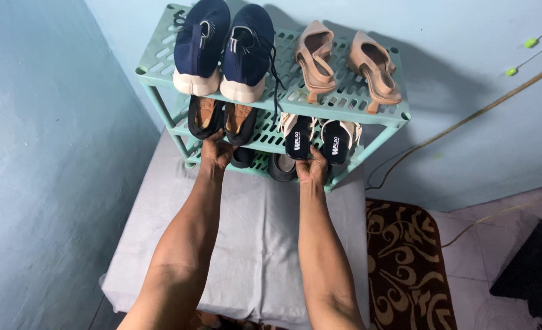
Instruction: Organizing different types of footwear including heels, sneakers, and sandals onto a multi-tier plastic shoe rack.
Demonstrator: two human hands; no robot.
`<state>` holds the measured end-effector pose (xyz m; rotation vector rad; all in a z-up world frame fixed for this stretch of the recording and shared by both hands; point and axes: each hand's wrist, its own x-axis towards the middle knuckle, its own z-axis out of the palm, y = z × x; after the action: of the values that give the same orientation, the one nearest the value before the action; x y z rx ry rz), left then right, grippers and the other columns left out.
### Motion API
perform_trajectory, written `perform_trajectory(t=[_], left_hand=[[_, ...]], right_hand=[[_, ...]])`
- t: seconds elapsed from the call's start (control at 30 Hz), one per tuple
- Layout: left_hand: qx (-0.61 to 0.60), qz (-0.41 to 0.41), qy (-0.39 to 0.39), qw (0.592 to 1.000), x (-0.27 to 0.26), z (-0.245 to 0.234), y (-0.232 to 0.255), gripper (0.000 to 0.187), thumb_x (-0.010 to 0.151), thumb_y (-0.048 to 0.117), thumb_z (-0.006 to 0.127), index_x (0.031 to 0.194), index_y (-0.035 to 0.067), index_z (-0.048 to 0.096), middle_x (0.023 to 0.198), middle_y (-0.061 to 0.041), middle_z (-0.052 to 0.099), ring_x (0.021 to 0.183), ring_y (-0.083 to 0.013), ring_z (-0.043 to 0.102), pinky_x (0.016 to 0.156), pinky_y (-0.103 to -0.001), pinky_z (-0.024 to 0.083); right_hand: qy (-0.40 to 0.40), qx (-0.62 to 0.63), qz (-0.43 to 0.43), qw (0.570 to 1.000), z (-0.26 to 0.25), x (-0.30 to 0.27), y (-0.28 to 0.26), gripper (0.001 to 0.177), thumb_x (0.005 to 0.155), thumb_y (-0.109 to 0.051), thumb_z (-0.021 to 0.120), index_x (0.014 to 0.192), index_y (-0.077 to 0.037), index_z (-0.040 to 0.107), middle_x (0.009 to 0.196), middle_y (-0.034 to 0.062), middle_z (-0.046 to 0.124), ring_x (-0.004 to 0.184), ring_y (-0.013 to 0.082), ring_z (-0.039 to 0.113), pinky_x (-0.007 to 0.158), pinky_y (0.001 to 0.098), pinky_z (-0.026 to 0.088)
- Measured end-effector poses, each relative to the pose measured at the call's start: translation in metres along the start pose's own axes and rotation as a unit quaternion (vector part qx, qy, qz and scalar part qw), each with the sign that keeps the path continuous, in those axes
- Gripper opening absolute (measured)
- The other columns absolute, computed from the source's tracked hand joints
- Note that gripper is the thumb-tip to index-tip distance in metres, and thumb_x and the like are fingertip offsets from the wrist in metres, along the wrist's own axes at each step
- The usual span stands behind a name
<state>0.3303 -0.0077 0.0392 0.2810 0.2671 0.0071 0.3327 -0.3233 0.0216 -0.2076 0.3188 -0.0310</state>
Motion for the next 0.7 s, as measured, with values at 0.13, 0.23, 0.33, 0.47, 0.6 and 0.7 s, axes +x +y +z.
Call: perform_trajectory(t=[0.13,0.23,0.33,0.47,0.6,0.7], left_hand=[[-0.017,-0.009,-0.012,1.000,-0.018,0.012,-0.002,0.039,0.096,0.006,0.058,0.135,0.003,0.053,0.133,-0.017,0.061,0.120,-0.0375,0.062,0.101,-0.065,0.053],[-0.010,0.000,-0.010,1.000,-0.031,0.014,-0.003,0.041,0.094,0.005,0.058,0.135,0.005,0.054,0.129,-0.014,0.062,0.118,-0.0361,0.063,0.102,-0.066,0.052],[-0.013,0.007,-0.009,1.000,-0.042,0.020,-0.003,0.041,0.093,0.002,0.059,0.134,0.004,0.054,0.126,-0.012,0.063,0.118,-0.0344,0.063,0.103,-0.067,0.051],[-0.014,0.017,-0.015,1.000,-0.050,0.014,-0.005,0.041,0.092,0.001,0.061,0.133,0.004,0.055,0.123,-0.011,0.064,0.117,-0.0327,0.063,0.104,-0.066,0.051],[-0.011,0.024,-0.026,0.999,-0.063,0.017,-0.005,0.041,0.092,0.001,0.062,0.132,0.006,0.055,0.121,-0.009,0.063,0.117,-0.0309,0.062,0.103,-0.067,0.051],[-0.009,0.022,-0.022,0.999,-0.059,0.001,-0.006,0.043,0.092,0.000,0.062,0.133,0.005,0.055,0.122,-0.009,0.063,0.119,-0.0310,0.062,0.105,-0.065,0.050]], right_hand=[[-0.018,-0.005,-0.009,1.000,0.001,-0.012,-0.002,0.028,0.086,0.007,0.067,0.113,0.003,0.065,0.111,0.0137,0.071,0.106,0.0302,0.071,0.102,0.0476,0.058],[-0.026,-0.007,-0.007,1.000,-0.007,-0.014,-0.004,0.025,0.085,0.005,0.067,0.111,0.003,0.066,0.110,0.0135,0.071,0.104,0.0297,0.072,0.100,0.0477,0.058],[-0.023,-0.002,0.002,1.000,-0.009,-0.017,-0.005,0.024,0.087,0.004,0.067,0.110,0.004,0.066,0.111,0.0144,0.071,0.104,0.0297,0.071,0.100,0.0474,0.058],[-0.027,0.008,0.008,1.000,-0.012,-0.028,-0.007,0.024,0.088,0.004,0.066,0.112,0.005,0.065,0.111,0.0151,0.071,0.104,0.0299,0.071,0.099,0.0461,0.058],[-0.016,0.002,0.000,1.000,-0.002,-0.049,-0.005,0.025,0.089,0.002,0.065,0.113,0.006,0.065,0.111,0.0154,0.071,0.106,0.0300,0.070,0.100,0.0463,0.057],[-0.008,0.000,0.008,1.000,-0.009,-0.050,-0.006,0.026,0.088,0.001,0.064,0.114,0.005,0.064,0.112,0.0152,0.071,0.107,0.0305,0.070,0.101,0.0478,0.056]])
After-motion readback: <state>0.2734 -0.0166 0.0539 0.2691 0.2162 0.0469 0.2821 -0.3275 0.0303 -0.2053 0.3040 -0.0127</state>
